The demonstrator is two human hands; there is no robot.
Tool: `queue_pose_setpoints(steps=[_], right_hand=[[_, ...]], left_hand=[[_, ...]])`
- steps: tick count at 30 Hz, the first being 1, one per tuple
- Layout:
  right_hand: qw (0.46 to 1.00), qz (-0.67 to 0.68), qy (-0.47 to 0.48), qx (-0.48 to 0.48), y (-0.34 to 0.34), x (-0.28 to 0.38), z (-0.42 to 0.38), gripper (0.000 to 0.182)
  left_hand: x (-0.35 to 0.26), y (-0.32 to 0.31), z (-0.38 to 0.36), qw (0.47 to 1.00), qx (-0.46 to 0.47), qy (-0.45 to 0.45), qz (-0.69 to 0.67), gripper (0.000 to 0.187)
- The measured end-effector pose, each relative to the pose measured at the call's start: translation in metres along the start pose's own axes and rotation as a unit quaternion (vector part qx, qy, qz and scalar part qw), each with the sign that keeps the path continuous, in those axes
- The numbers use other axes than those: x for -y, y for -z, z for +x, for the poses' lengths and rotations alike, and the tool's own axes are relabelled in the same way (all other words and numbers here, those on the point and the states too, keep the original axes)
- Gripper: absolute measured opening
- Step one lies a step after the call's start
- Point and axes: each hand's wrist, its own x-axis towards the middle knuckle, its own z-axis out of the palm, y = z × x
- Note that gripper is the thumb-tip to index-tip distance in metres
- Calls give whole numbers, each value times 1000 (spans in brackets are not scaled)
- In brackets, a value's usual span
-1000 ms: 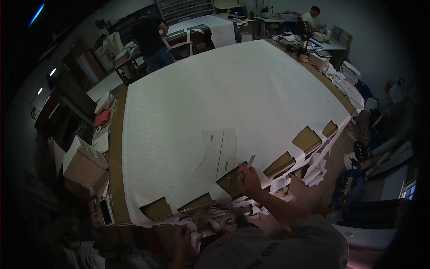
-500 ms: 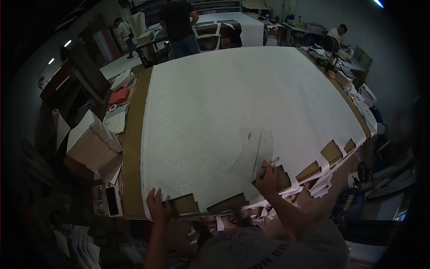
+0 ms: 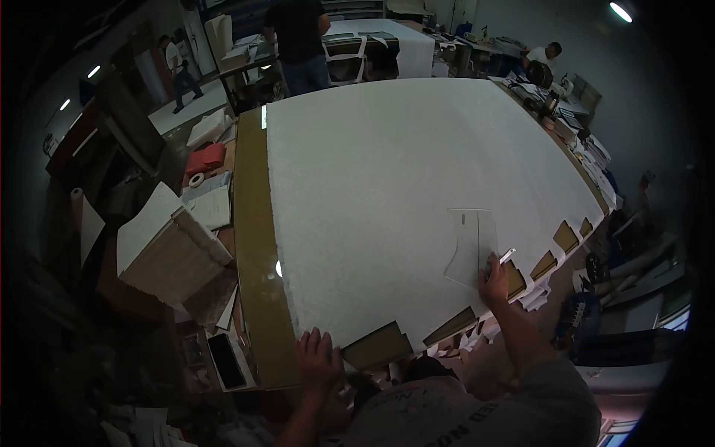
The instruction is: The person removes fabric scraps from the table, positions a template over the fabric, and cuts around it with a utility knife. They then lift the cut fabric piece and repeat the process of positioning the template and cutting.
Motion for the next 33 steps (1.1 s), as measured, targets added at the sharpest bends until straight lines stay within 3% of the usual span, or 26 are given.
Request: queue_pose_setpoints(steps=[5,15,18,20,21,23,26,33], right_hand=[[1000,-18,-6,2,-1,-1,1,65],[999,43,-26,-3,0,-1,-1,69],[996,87,-30,-6,2,-4,-1,70],[994,107,-25,-14,-2,-8,-3,71],[993,118,-21,-24,-3,-10,-3,72],[993,116,-27,-16,0,-7,-2,70],[993,118,-28,-6,6,-5,1,65],[993,118,4,-15,4,-9,0,52]], left_hand=[[3,-2,0,999,-29,-5,-35,27],[12,-16,-4,999,-47,-19,-7,22],[7,-13,-5,999,-47,23,-16,35],[2,-11,-8,989,-65,105,79,61],[-9,-1,-4,988,-68,112,84,61],[-34,25,7,936,29,334,111,83],[-10,15,-15,936,13,352,22,81],[3,14,-17,911,97,399,37,56]])
